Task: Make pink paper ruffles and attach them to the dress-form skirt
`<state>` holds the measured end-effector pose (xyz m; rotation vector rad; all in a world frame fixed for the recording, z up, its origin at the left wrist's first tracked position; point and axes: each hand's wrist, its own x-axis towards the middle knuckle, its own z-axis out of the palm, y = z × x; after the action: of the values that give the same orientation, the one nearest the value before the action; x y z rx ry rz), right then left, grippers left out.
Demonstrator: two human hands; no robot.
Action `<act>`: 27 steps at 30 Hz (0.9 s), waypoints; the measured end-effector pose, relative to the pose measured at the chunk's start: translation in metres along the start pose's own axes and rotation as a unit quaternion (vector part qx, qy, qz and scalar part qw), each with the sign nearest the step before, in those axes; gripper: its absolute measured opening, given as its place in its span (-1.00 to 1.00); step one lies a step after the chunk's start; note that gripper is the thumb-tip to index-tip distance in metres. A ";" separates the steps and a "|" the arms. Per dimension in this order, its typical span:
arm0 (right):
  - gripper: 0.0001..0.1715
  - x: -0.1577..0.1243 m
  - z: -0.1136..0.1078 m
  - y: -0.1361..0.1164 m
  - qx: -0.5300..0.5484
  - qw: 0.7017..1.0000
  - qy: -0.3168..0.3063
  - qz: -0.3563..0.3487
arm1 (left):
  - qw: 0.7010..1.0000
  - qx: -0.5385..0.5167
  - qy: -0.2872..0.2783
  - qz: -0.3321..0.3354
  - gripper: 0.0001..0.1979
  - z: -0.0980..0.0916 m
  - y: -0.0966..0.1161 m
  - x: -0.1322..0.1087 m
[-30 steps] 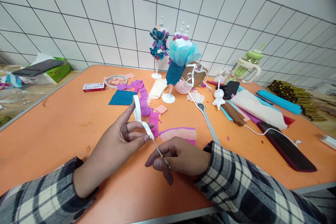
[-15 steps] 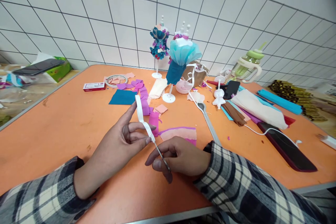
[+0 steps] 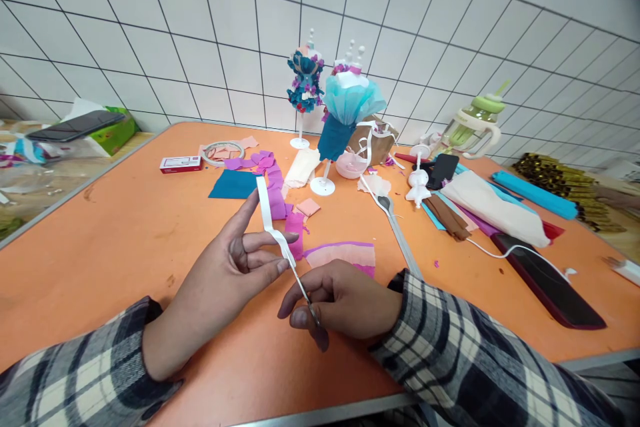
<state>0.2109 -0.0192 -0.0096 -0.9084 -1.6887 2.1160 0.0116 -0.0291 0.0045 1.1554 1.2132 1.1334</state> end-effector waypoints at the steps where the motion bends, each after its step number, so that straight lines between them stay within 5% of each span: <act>1: -0.49 0.000 0.000 0.000 0.003 1.000 -0.002 -0.001 | 1.000 0.004 0.002 -0.004 0.23 0.000 0.001 0.000; 19: -0.46 -0.003 -0.002 -0.002 0.004 1.000 -0.010 -0.013 | 0.998 -0.021 -0.052 0.005 0.25 0.009 0.002 -0.009; 27: -0.55 -0.003 -0.001 -0.004 -0.019 1.000 0.021 -0.009 | 0.999 -0.031 -0.030 0.010 0.28 0.012 0.006 -0.011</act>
<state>0.2131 -0.0185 -0.0050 -0.9380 -1.7145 2.0469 0.0236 -0.0400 0.0120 1.1496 1.1157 1.1359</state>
